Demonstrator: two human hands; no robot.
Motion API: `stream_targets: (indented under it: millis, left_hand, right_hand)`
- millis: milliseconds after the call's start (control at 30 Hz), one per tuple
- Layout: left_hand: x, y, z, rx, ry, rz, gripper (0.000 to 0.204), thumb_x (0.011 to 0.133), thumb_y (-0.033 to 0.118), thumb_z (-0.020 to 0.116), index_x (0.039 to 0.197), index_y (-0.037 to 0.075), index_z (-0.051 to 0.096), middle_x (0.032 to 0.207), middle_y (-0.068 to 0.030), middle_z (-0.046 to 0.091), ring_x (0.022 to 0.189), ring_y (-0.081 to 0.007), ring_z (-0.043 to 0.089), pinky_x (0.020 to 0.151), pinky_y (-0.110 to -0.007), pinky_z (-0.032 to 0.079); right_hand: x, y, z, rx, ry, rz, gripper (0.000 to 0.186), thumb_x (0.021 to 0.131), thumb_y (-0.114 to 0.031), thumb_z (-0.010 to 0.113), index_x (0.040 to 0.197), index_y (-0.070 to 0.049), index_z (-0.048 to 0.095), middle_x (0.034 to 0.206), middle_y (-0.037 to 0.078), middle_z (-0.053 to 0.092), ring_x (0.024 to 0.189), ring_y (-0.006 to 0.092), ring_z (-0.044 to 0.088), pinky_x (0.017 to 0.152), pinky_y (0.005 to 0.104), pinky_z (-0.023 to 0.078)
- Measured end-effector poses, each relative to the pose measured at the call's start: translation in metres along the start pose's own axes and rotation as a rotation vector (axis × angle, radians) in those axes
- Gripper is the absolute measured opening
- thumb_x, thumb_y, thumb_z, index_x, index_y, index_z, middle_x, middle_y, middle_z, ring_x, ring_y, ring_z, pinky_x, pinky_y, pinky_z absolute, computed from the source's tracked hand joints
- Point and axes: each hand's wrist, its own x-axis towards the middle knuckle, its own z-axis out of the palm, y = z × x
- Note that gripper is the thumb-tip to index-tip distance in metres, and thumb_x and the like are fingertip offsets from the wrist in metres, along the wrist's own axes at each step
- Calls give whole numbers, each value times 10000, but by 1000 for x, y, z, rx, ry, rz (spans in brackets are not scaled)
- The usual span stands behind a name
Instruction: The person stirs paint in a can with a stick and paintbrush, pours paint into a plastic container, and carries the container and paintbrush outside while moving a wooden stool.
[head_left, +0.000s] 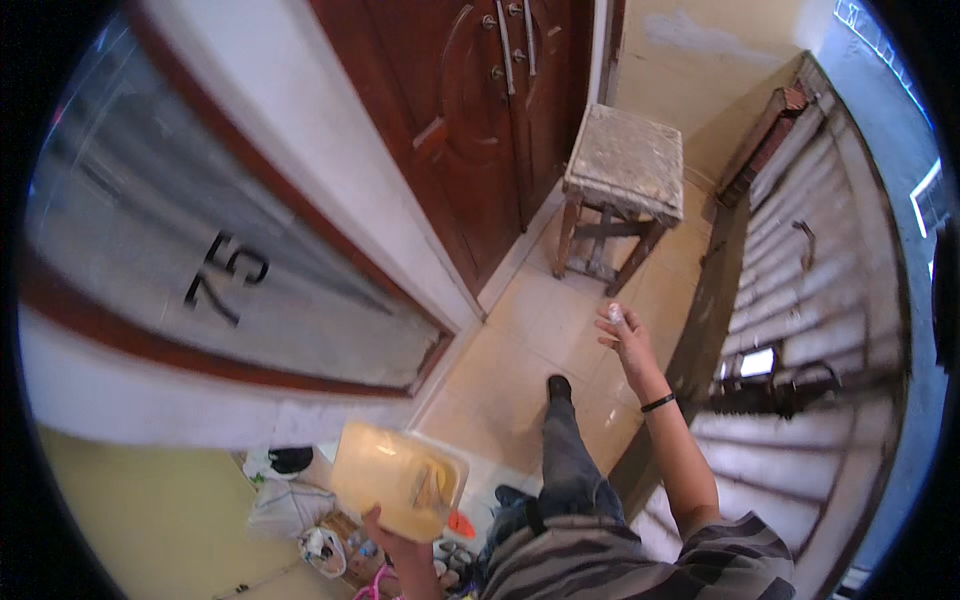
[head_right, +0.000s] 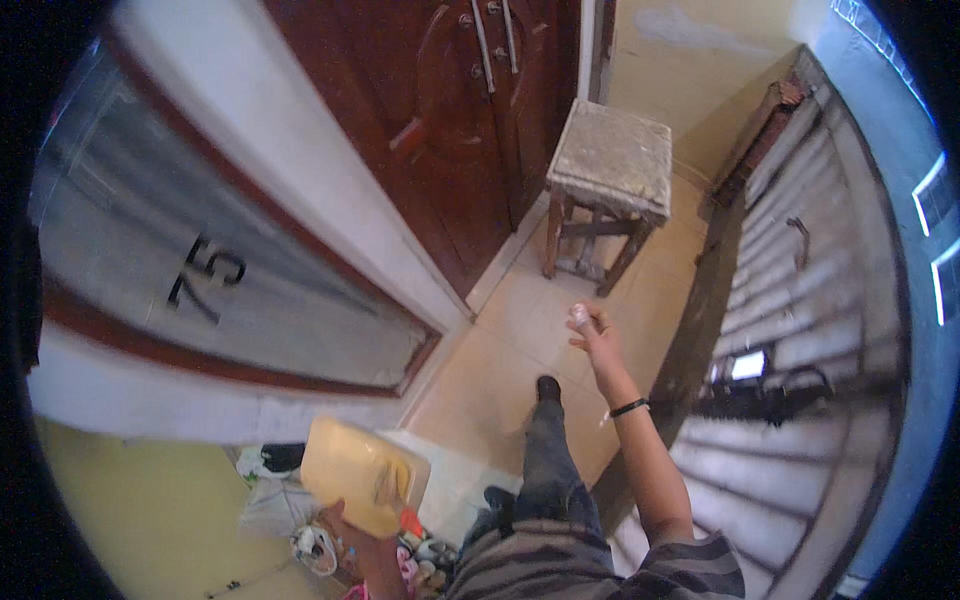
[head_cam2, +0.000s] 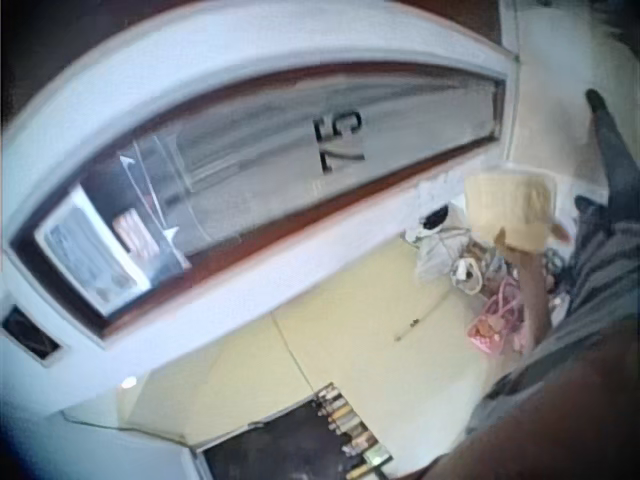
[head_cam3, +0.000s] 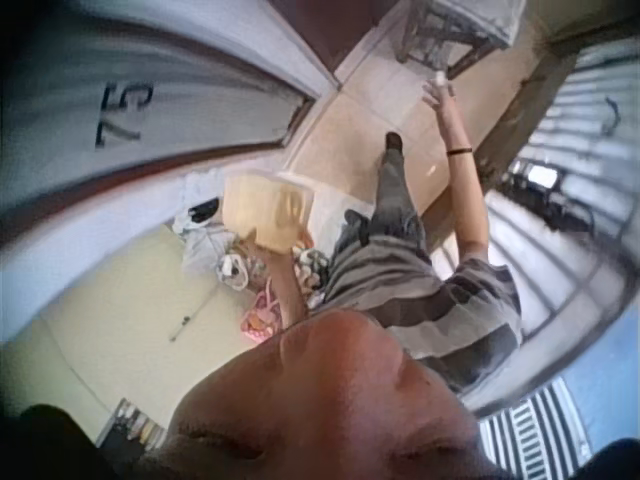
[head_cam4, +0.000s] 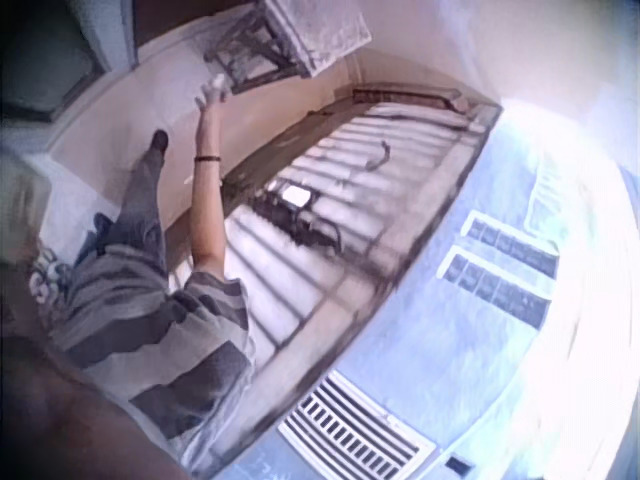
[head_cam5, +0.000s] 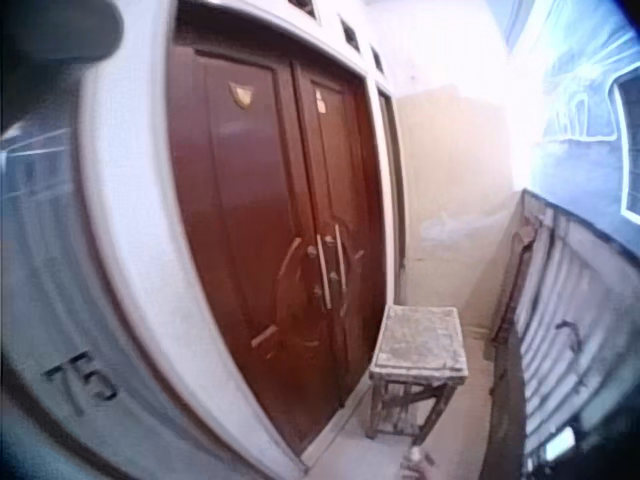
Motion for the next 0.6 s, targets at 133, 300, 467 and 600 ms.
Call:
stream_targets:
  millis: [133, 300, 467, 600]
  left_hand:
    - [26, -28, 68, 67, 159, -64, 734, 917, 498, 555, 1504, 83, 406, 1425, -153, 534, 1293, -351, 549, 1028, -518, 503]
    - [53, -34, 108, 129, 407, 65, 752, 899, 504, 567, 1500, 81, 410, 1416, -153, 534, 1283, -353, 550, 1021, -518, 501]
    - [99, -36, 133, 131, 492, 157, 769, 882, 510, 580, 1497, 79, 413, 1407, -153, 534, 1273, -354, 550, 1015, -518, 499]
    - [101, -25, 123, 56, 504, 207, 783, 868, 515, 590, 1494, 78, 416, 1399, -153, 533, 1265, -356, 550, 1009, -518, 498]
  right_hand:
    - [261, 61, -115, 407, 250, 118, 792, 970, -620, 623, 1493, -61, 419, 1476, 127, 523, 1272, 258, 572, 981, 438, 507]
    - [492, 58, -171, 704, 673, 140, 807, 939, -611, 604, 1528, -106, 383, 1422, 192, 470, 1217, 364, 494, 1025, 611, 452]
    - [565, 71, -168, 723, 622, -59, 567, 961, -472, 563, 1404, -120, 585, 1442, 138, 593, 1312, 358, 545, 1104, 592, 418]
    - [572, 53, -213, 440, 594, -246, 589, 963, -451, 533, 1404, -64, 581, 1448, 165, 593, 1282, 367, 583, 1053, 532, 474]
